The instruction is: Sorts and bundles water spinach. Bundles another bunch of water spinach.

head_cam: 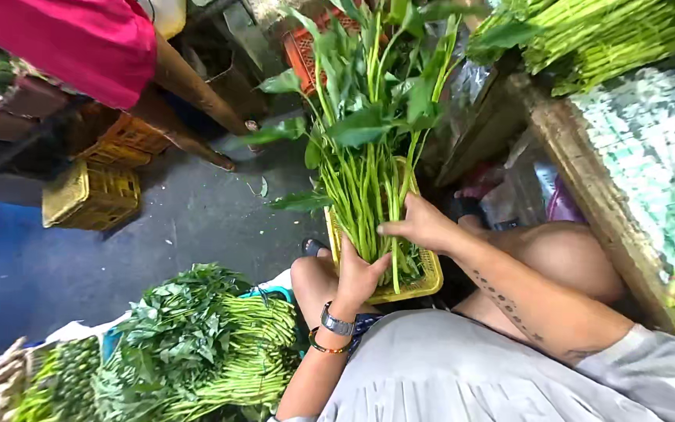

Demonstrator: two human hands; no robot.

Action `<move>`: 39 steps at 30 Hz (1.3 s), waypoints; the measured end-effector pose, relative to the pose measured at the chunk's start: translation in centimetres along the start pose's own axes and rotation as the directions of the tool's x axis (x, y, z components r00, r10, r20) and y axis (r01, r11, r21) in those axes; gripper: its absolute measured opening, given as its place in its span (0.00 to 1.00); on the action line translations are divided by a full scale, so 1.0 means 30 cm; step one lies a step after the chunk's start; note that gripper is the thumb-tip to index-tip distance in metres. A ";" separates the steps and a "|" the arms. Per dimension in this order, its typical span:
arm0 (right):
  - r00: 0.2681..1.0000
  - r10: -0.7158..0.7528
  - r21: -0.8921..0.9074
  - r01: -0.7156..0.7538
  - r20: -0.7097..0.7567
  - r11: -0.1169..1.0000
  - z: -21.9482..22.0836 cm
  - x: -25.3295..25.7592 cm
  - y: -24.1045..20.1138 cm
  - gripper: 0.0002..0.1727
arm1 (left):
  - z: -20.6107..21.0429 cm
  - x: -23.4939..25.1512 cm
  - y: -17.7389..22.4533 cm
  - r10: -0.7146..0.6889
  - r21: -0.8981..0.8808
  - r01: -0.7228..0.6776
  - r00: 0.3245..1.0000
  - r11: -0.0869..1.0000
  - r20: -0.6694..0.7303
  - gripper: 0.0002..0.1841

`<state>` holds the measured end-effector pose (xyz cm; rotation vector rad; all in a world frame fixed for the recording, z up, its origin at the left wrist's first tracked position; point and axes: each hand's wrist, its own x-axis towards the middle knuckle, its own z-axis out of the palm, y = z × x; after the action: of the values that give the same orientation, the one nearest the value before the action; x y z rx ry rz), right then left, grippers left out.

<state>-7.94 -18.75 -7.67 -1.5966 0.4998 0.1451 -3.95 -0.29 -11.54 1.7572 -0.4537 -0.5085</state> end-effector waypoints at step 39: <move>0.915 -0.185 -0.232 0.105 -0.359 0.967 -0.094 -0.046 0.045 0.25 | -0.141 -0.064 -0.053 -0.183 -0.838 0.460 0.888 0.295 0.423 0.32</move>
<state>-10.29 -21.20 -8.10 -1.8735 0.6770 -0.2380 -3.12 4.52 -11.98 0.6042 0.0988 -1.0532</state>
